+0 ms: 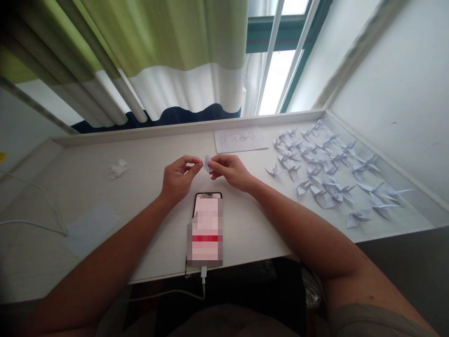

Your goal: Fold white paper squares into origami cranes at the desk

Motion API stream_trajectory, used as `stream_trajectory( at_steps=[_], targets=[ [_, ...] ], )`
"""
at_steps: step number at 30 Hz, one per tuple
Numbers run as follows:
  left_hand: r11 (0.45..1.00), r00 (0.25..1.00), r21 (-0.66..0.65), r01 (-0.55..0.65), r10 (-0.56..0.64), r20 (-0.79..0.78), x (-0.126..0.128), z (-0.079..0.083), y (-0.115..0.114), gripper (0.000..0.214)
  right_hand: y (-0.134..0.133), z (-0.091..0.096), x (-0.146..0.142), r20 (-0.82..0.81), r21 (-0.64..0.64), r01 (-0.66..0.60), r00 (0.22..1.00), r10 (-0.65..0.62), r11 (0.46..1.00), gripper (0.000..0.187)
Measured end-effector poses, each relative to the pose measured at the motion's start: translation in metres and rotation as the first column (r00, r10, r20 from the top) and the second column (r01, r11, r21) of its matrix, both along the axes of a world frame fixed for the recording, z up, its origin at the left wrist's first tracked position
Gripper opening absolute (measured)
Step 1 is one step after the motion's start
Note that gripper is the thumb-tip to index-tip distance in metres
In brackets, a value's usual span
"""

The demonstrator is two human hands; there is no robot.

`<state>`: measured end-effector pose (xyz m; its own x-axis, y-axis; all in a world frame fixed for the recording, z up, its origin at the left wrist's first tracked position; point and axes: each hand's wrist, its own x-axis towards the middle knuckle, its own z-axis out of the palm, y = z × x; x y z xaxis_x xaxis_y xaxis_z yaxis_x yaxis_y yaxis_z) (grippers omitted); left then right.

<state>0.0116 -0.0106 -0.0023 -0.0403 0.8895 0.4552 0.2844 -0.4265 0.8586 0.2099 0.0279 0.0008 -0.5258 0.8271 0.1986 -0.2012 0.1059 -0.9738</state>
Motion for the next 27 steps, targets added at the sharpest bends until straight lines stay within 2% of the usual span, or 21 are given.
stream_trajectory(
  at_steps=[7, 13, 18, 27],
  targets=[
    [0.998, 0.989, -0.014, 0.055, -0.052, 0.141, -0.0041, 0.0014, -0.0003, 0.018, 0.0016, -0.0021, 0.0015, 0.034, 0.054, 0.002, 0.999, -0.004, 0.999, 0.044],
    [0.997, 0.990, -0.070, 0.039, -0.029, 0.140, -0.0018, 0.0031, 0.0015, 0.027, 0.0015, -0.0046, 0.0005, 0.077, 0.122, 0.014, 0.997, -0.023, 0.992, 0.046],
    [0.990, 0.985, -0.122, 0.075, -0.054, 0.166, -0.0010, 0.0020, 0.0026, 0.028, 0.0012, -0.0038, 0.0001, 0.089, 0.153, 0.013, 0.996, -0.027, 0.988, 0.045],
    [0.988, 0.952, -0.080, 0.129, -0.101, 0.289, 0.0032, 0.0048, 0.0012, 0.029, 0.0013, -0.0023, 0.0009, 0.076, 0.172, 0.017, 0.997, -0.031, 0.985, 0.043]
  ],
)
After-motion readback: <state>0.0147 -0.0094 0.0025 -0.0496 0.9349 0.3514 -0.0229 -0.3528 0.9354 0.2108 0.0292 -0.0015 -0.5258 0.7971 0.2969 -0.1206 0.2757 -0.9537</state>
